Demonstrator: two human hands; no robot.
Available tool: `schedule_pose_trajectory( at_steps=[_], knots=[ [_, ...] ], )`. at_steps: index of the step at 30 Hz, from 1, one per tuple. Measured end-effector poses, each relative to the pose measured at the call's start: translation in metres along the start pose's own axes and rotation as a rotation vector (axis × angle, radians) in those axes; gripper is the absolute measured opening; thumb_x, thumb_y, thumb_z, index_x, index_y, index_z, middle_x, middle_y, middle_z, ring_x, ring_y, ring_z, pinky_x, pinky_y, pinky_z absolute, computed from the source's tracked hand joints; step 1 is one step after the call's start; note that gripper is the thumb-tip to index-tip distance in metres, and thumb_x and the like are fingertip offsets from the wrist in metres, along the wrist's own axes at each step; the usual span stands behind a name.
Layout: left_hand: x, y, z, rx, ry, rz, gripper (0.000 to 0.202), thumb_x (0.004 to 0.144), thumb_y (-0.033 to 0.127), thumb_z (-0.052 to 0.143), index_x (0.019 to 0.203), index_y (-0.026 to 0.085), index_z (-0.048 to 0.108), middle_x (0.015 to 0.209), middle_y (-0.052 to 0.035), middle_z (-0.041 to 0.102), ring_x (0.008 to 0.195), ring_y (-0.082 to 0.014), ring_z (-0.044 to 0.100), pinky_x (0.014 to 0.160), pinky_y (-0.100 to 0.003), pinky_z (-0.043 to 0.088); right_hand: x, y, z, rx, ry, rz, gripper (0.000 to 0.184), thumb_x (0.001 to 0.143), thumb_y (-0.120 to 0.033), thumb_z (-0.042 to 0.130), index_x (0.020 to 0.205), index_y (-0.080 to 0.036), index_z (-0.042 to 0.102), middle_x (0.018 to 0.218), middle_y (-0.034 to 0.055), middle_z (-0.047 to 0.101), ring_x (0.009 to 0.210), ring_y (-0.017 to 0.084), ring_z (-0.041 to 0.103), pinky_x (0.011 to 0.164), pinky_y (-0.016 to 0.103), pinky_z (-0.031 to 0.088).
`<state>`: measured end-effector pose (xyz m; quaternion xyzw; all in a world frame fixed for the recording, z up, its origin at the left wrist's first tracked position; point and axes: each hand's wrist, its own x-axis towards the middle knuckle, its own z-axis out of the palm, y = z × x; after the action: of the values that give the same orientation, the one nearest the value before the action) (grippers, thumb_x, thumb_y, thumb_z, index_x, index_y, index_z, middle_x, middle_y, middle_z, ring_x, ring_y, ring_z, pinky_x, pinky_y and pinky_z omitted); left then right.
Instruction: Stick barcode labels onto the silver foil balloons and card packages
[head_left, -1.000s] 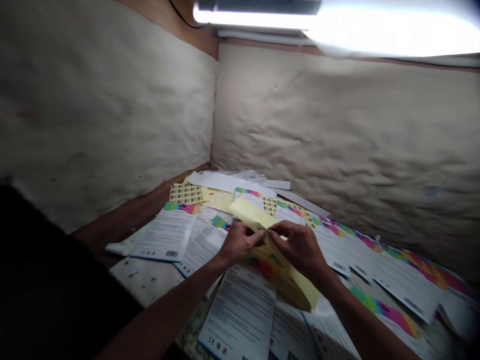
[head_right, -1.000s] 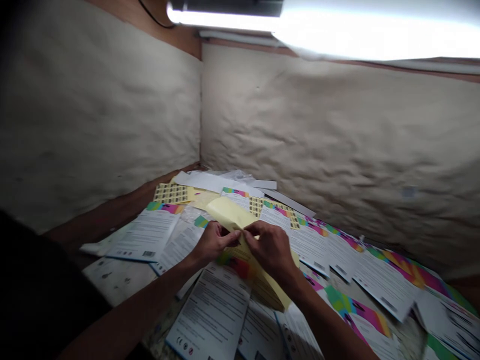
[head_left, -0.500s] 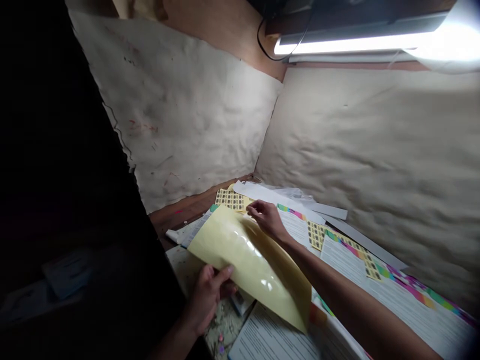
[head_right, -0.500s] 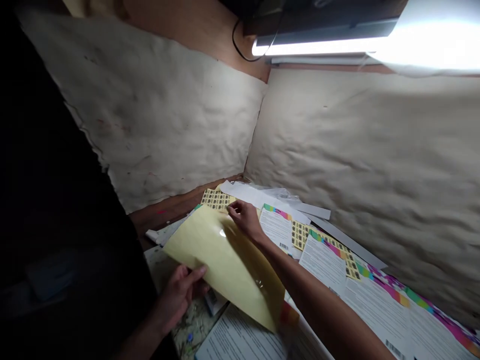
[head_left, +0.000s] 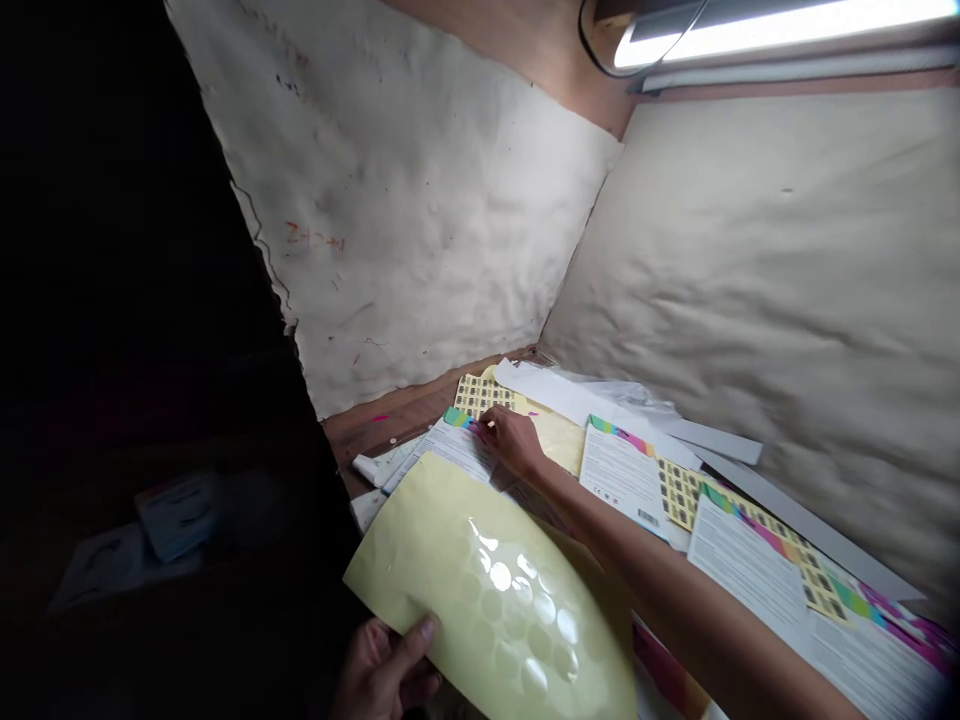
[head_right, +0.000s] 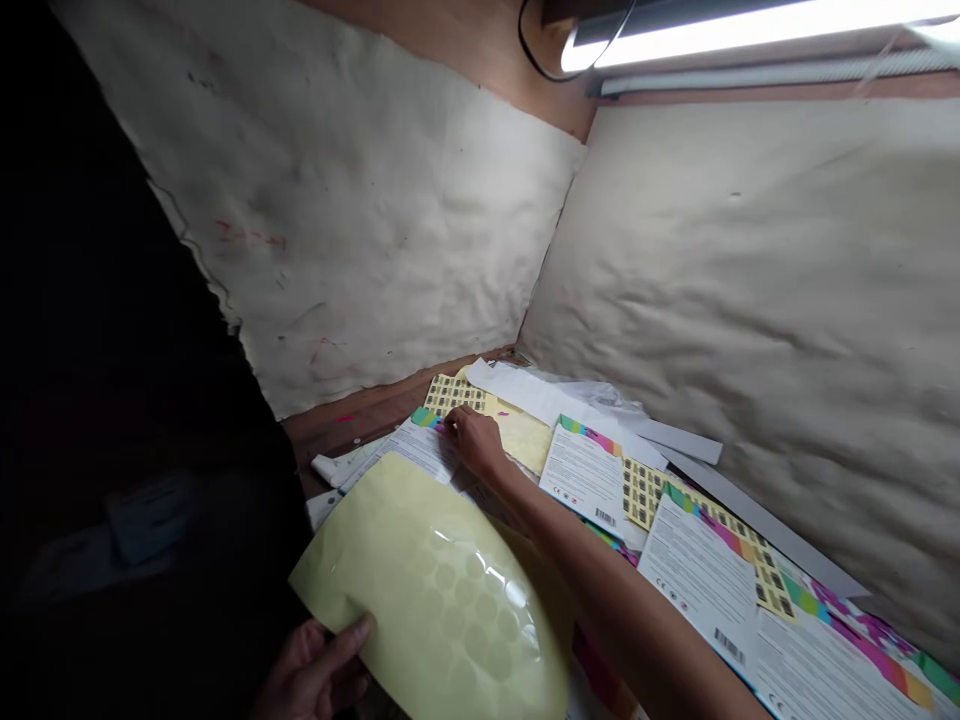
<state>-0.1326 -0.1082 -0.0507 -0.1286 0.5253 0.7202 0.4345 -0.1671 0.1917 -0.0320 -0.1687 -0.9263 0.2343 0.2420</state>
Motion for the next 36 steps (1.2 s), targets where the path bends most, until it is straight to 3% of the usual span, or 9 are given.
schedule_pose_trajectory(
  at_steps=[4,7,11,13,16,20,24,30,36],
  knots=[
    [-0.001,0.004,0.001,0.007,-0.003,-0.006,0.050,0.042,0.030,0.094,0.080,0.015,0.066,0.085,-0.0036,0.073,0.068,-0.0182,0.068,0.052,-0.023,0.052,-0.002,-0.007,-0.007,0.018,0.014,-0.007,0.009,0.086,-0.022,0.058,0.086,-0.020,0.066,0.090,0.0063,0.071,0.074,0.018,0.064,0.067,0.027,0.047],
    [-0.002,0.006,-0.001,0.017,-0.009,-0.001,0.047,0.042,0.031,0.093,0.077,0.016,0.066,0.081,-0.0036,0.073,0.065,-0.0187,0.068,0.051,-0.024,0.053,-0.014,-0.003,-0.038,0.050,0.068,0.056,0.017,0.092,-0.029,0.051,0.091,-0.019,0.064,0.088,0.0062,0.072,0.072,0.017,0.067,0.063,0.026,0.050],
    [-0.002,0.006,-0.002,0.072,-0.013,0.013,0.047,0.041,0.030,0.092,0.078,0.015,0.067,0.079,-0.0061,0.073,0.069,-0.0255,0.070,0.052,-0.028,0.054,-0.060,0.009,-0.089,0.044,0.169,0.148,0.021,0.092,-0.035,0.052,0.086,-0.018,0.063,0.081,0.0059,0.071,0.068,0.018,0.068,0.060,0.026,0.050],
    [-0.001,0.006,-0.002,0.102,-0.023,0.006,0.047,0.042,0.030,0.091,0.079,0.015,0.067,0.082,-0.0071,0.074,0.074,-0.0279,0.071,0.052,-0.028,0.055,-0.090,0.012,-0.103,0.016,0.158,0.134,0.020,0.091,-0.035,0.053,0.085,-0.019,0.063,0.080,0.0055,0.070,0.067,0.018,0.066,0.060,0.027,0.050],
    [0.000,0.007,-0.001,0.142,-0.051,-0.002,0.048,0.043,0.032,0.092,0.080,0.014,0.068,0.086,-0.0080,0.074,0.078,-0.0291,0.071,0.051,-0.027,0.053,-0.128,0.015,-0.100,-0.049,0.083,0.043,0.017,0.093,-0.029,0.050,0.087,-0.020,0.062,0.081,0.0058,0.068,0.070,0.017,0.064,0.063,0.027,0.050],
    [-0.003,0.009,0.000,0.159,-0.069,-0.003,0.052,0.044,0.032,0.092,0.087,0.014,0.069,0.093,-0.0082,0.074,0.082,-0.0298,0.070,0.054,-0.028,0.055,-0.149,0.023,-0.081,-0.204,-0.004,-0.135,0.015,0.094,-0.021,0.046,0.092,-0.019,0.061,0.086,0.0066,0.067,0.074,0.016,0.063,0.063,0.025,0.045],
    [-0.004,0.007,0.001,0.138,-0.029,0.013,0.056,0.040,0.031,0.093,0.087,0.015,0.067,0.095,-0.0080,0.073,0.085,-0.0306,0.069,0.058,-0.031,0.057,-0.152,0.027,-0.075,-0.360,-0.051,-0.202,0.016,0.096,-0.022,0.045,0.095,-0.018,0.061,0.089,0.0068,0.066,0.072,0.014,0.061,0.060,0.023,0.041],
    [-0.004,0.006,-0.002,0.148,-0.025,0.015,0.057,0.042,0.032,0.093,0.088,0.016,0.065,0.099,-0.0066,0.071,0.086,-0.0271,0.067,0.059,-0.029,0.055,-0.154,0.023,-0.083,-0.423,-0.093,-0.265,0.021,0.099,-0.023,0.042,0.093,-0.018,0.061,0.087,0.0066,0.067,0.069,0.013,0.061,0.056,0.022,0.037],
    [-0.004,0.006,-0.002,0.160,-0.056,0.006,0.057,0.044,0.034,0.093,0.090,0.017,0.065,0.100,-0.0061,0.070,0.084,-0.0243,0.065,0.059,-0.027,0.055,-0.154,0.029,-0.094,-0.356,-0.166,-0.293,0.026,0.100,-0.026,0.039,0.095,-0.019,0.064,0.092,0.0084,0.068,0.073,0.014,0.063,0.063,0.022,0.044]
  ],
)
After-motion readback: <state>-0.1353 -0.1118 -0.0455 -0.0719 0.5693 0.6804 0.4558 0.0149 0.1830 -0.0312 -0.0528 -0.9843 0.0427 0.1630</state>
